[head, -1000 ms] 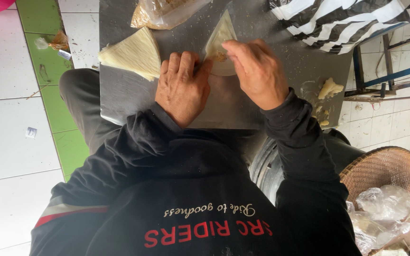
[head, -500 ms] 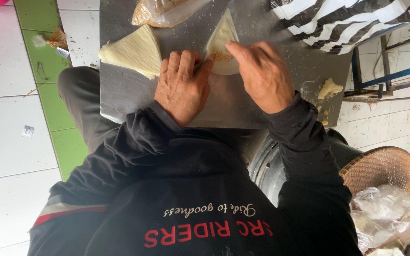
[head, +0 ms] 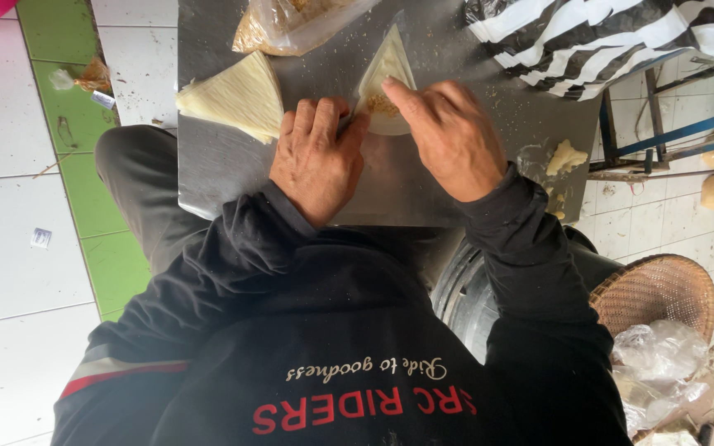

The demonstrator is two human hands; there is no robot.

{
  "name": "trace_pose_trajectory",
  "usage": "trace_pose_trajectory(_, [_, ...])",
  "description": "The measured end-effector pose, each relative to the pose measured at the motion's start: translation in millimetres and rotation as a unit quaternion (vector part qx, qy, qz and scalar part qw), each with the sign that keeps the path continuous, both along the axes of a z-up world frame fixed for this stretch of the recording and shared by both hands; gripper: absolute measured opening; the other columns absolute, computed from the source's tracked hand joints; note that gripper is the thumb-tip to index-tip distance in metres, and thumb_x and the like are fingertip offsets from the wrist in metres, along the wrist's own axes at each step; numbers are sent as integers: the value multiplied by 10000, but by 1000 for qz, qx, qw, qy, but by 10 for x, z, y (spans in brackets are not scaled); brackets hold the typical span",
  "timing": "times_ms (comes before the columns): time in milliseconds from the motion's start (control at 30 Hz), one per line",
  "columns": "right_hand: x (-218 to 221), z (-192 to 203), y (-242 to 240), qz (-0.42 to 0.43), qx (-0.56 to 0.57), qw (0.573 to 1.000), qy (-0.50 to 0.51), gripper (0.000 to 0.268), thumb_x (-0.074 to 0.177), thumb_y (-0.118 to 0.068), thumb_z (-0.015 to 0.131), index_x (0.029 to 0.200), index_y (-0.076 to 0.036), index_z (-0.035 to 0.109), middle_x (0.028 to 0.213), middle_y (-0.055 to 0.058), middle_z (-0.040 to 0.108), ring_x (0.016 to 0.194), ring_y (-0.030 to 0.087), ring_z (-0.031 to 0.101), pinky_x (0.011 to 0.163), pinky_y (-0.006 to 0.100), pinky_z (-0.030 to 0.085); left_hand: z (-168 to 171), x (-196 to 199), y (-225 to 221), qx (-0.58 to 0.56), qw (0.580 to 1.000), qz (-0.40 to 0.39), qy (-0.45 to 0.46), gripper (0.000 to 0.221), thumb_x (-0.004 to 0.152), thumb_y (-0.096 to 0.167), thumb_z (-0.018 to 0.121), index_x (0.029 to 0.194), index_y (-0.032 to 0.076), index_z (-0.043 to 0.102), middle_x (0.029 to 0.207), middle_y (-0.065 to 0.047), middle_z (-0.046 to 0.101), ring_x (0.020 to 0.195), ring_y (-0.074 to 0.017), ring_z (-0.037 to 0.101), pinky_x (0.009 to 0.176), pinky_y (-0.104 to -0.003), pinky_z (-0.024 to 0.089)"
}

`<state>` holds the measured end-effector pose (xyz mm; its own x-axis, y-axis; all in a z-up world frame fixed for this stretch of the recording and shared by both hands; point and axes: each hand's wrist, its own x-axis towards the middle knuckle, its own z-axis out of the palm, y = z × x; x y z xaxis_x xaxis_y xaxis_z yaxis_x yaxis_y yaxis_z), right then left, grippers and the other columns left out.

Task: The person sits on the floor and folds triangular wrappers around a crumbly filling. They scoop the filling from a plastic bag, place it into the wrapper, and fold the edges to seal the packet. The finished packets are stacked on the table.

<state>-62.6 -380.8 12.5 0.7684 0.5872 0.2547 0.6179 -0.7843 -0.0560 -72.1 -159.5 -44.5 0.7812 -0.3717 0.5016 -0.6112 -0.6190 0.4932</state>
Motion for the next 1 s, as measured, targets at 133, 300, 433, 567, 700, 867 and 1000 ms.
trace_pose_trajectory(133, [-20, 39, -19, -8, -23, 1000, 0, 538, 1019, 75, 669, 1517, -57, 517, 970, 83, 661, 971, 243, 622, 931, 371, 536, 0, 9, 0, 1, 1000, -1, 1, 490, 750, 76, 734, 1238, 38, 715, 1136, -82, 551, 1048, -265, 530, 878, -400, 448])
trace_pose_trajectory(300, [-16, 48, -38, -2, -53, 999, -6, 604, 1004, 65, 669, 1565, -54, 480, 958, 65, 655, 984, 228, 623, 964, 375, 536, -19, 12, 3, 6, 1000, 2, -6, 471, 784, 72, 735, 1253, 41, 715, 1161, -77, 552, 1070, -255, 530, 892, -393, 449])
trace_pose_trajectory(433, [-13, 24, -41, 7, -95, 995, -16, 649, 1002, 65, 679, 1594, -82, 459, 930, 42, 654, 975, 213, 623, 961, 357, 538, -29, -12, 1, 7, 1000, -1, 5, 468, 789, 65, 732, 1256, 41, 715, 1168, -76, 552, 1067, -250, 529, 900, -391, 453])
trace_pose_trajectory(567, [-8, 40, -75, -6, -89, 996, -24, 667, 999, 72, 680, 1604, -83, 447, 899, 34, 631, 975, 205, 622, 985, 372, 542, -28, 4, 7, 6, 1000, -1, 1, 480, 771, 70, 731, 1249, 33, 715, 1179, -81, 554, 1063, -256, 529, 890, -394, 454])
trace_pose_trajectory(700, [5, 20, -97, 10, -91, 996, -22, 658, 1015, 71, 678, 1614, -61, 439, 902, 39, 627, 960, 209, 615, 958, 349, 548, -32, 12, 13, 3, 1000, -5, -1, 464, 792, 67, 730, 1254, 32, 712, 1188, -80, 553, 1072, -254, 530, 892, -392, 453])
trace_pose_trajectory(867, [-29, 10, -115, 6, -81, 997, -15, 660, 1017, 63, 683, 1610, -77, 429, 870, 42, 614, 940, 213, 619, 917, 349, 553, -34, 16, 22, 4, 1000, -9, -3, 462, 790, 65, 727, 1250, 23, 715, 1189, -86, 556, 1070, -259, 531, 887, -393, 451])
trace_pose_trajectory(1000, [12, 22, -131, 19, -81, 996, -17, 649, 1038, 60, 685, 1619, -54, 418, 870, 43, 614, 915, 210, 604, 901, 336, 555, -25, 1, 20, 2, 1000, -4, -3, 466, 787, 57, 720, 1252, 27, 722, 1179, -77, 558, 1068, -253, 534, 893, -389, 456])
